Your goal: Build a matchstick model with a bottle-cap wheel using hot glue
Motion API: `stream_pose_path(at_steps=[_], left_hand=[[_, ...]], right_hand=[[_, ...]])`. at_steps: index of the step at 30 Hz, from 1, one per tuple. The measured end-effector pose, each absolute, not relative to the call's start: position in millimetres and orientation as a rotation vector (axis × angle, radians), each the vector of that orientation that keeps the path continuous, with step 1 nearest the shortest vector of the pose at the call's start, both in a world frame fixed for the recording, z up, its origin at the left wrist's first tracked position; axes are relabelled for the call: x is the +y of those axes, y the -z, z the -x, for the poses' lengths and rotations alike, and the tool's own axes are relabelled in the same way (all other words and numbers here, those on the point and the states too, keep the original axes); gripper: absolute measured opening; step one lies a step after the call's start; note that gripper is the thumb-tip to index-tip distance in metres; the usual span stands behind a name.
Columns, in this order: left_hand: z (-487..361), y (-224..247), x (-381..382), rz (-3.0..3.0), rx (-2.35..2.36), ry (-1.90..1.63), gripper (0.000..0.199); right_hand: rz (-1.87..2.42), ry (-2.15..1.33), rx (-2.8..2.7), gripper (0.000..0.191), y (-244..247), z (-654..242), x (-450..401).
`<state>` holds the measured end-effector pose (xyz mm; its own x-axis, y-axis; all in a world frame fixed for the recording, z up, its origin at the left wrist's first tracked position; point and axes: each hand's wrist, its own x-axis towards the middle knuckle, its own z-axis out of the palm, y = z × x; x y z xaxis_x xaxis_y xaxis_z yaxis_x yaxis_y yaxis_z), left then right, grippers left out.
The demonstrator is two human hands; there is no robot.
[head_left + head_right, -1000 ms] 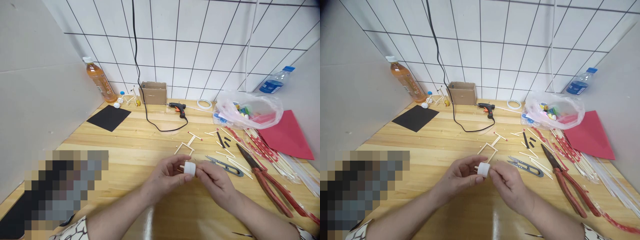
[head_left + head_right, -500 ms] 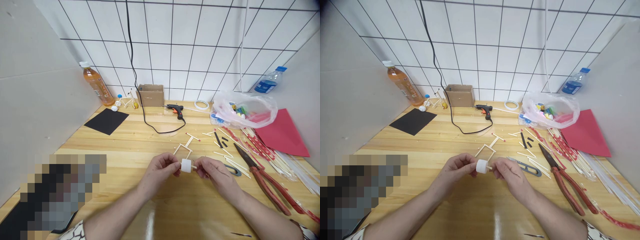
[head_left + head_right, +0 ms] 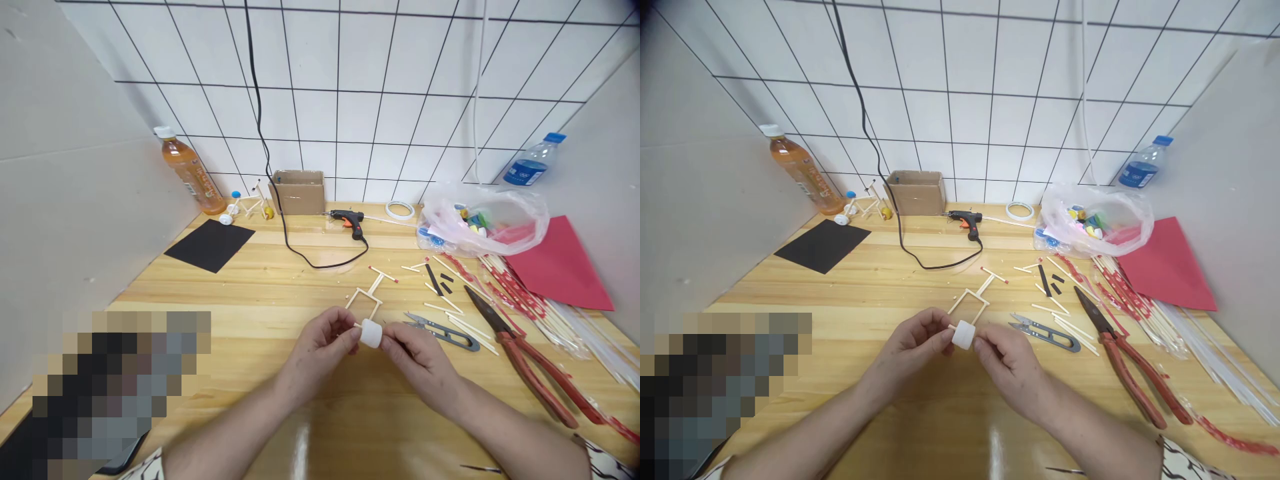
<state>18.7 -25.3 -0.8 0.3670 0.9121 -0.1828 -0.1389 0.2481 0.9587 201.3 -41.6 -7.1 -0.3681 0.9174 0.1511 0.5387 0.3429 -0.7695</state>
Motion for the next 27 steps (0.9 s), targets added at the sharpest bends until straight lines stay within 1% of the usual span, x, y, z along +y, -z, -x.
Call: stream_pose_path(at_steps=[5,8,11,14,17,22,27], left_hand=[[-15.8,-2.2,-22.3,-1.039,0.975,-0.84,0.024],[-13.0,-3.2,-19.2,-1.015,1.013,-0.809,0.024],[-9.8,-2.2,-15.9,-1.023,1.038,-0.732,0.023],[-7.1,-1.5,-13.0,-1.09,1.103,-0.644,0.022],[-5.2,-1.5,-11.0,-1.164,1.186,-0.594,0.019],[-5.5,-1.5,-10.0,-1.334,1.351,-0.503,0.016],[-6.8,-1.9,-10.8,-1.451,1.449,-0.525,0.017]], right_hand=[[1.253,-0.934,-2.064,0.026,8.9,-197.2,-44.0],[1.313,-0.913,-2.054,0.03,7.7,-200.2,-41.4],[1.501,-0.773,-2.045,0.029,4.7,-207.0,-31.3],[1.685,-0.59,-2.114,0.021,1.3,-213.0,-13.9],[1.767,-0.48,-2.167,0.014,-0.6,-213.6,6.1],[1.925,-0.323,-2.221,0.015,2.3,-203.8,26.9],[2.002,-0.285,-2.253,0.014,5.2,-193.7,28.2]])
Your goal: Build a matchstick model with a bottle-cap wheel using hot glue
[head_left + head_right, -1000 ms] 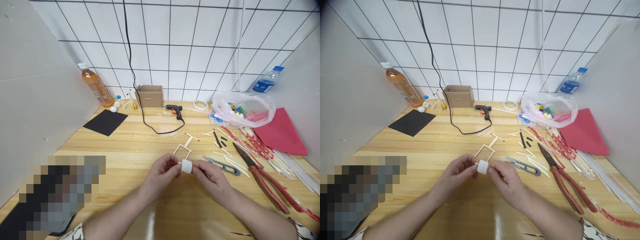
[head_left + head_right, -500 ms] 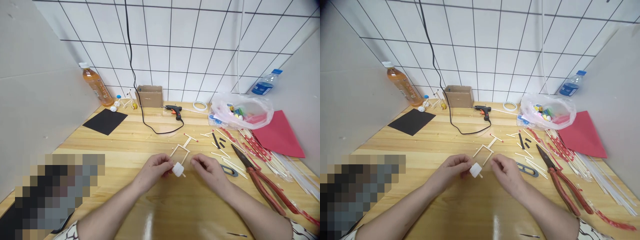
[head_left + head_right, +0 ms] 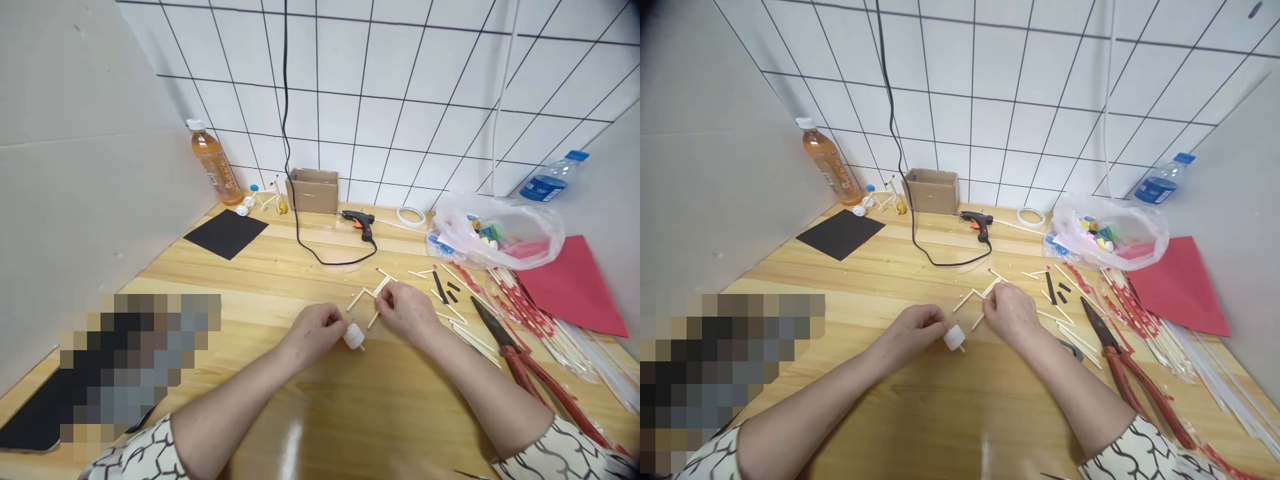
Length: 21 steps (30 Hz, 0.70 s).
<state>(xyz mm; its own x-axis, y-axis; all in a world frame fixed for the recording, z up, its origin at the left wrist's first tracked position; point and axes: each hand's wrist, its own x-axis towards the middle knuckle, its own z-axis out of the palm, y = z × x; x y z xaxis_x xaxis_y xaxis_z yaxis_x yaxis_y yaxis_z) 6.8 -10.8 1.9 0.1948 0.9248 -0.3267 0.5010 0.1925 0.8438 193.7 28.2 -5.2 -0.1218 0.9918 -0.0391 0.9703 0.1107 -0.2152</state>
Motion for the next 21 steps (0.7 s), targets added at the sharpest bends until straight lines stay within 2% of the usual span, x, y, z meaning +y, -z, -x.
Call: stream_pose_path(at_steps=[13,21], left_hand=[[-5.2,8.9,-6.9,-1.674,1.537,-0.467,0.019],[-3.2,8.7,-6.2,-1.778,1.572,-0.409,0.024]], right_hand=[[2.002,-0.272,-2.195,0.013,8.4,-189.7,27.9],[1.808,-0.479,-1.981,0.009,18.3,-204.7,28.3]])
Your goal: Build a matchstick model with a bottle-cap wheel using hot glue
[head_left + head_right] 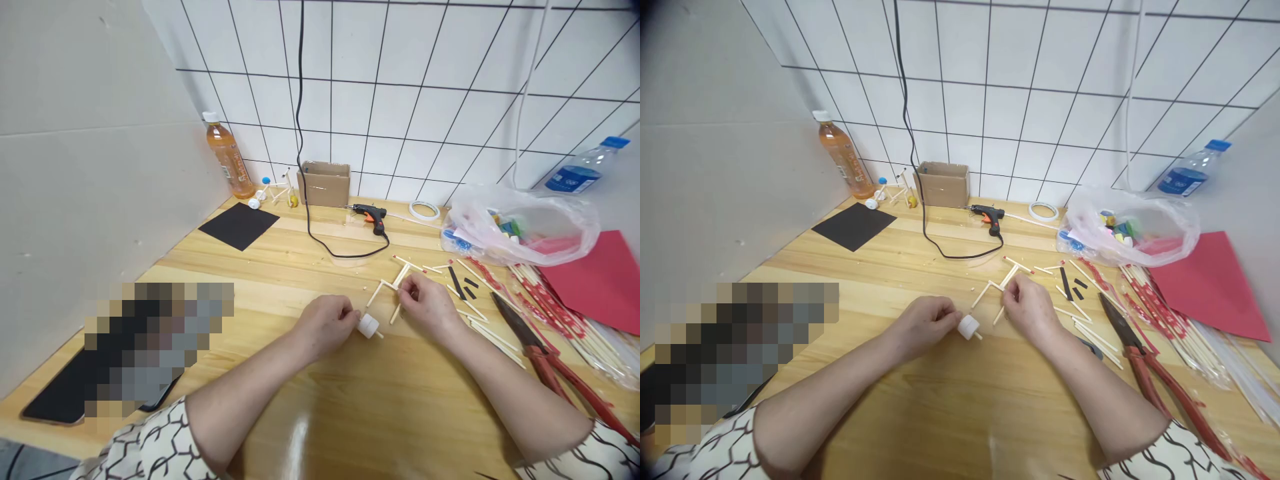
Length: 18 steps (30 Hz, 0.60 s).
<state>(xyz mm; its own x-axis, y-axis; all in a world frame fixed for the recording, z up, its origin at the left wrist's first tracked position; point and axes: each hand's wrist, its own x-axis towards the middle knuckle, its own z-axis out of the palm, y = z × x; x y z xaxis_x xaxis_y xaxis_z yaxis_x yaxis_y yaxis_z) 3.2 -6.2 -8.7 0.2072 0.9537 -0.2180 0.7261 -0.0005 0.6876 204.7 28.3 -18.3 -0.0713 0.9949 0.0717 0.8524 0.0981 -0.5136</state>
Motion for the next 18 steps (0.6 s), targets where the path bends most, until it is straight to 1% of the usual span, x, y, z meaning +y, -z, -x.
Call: stream_pose_path(at_steps=[3,5,8,9,11,13,15,18], left_hand=[[-0.6,7.4,-4.6,-1.78,1.579,-0.43,0.025],[2.2,6.3,-4.4,-1.768,1.527,-0.501,0.023],[7.2,4.0,-5.8,-1.843,1.307,-0.632,0.015],[8.7,3.2,-6.4,-1.91,1.213,-0.651,0.016],[10.6,2.1,-7.3,-2.075,1.043,-0.622,0.027],[10.6,2.0,-7.4,-2.189,0.956,-0.539,0.031],[8.9,2.6,-7.1,-2.201,0.989,-0.467,0.028],[5.9,4.2,-6.5,-2.109,1.11,-0.469,0.02]], right_hand=[[1.701,-0.584,-1.866,0.005,19.5,-206.3,27.7],[1.632,-0.624,-1.793,0.006,19.4,-207.0,26.6],[1.544,-0.651,-1.707,0.009,18.6,-208.2,24.4],[1.52,-0.659,-1.685,0.01,18.3,-208.5,23.7],[1.475,-0.677,-1.65,0.012,17.8,-208.7,22.5],[1.435,-0.698,-1.625,0.013,16.8,-208.0,21.2],[1.396,-0.718,-1.604,0.015,14.6,-206.4,19.3],[1.351,-0.726,-1.568,0.018,9.6,-203.9,13.9]])
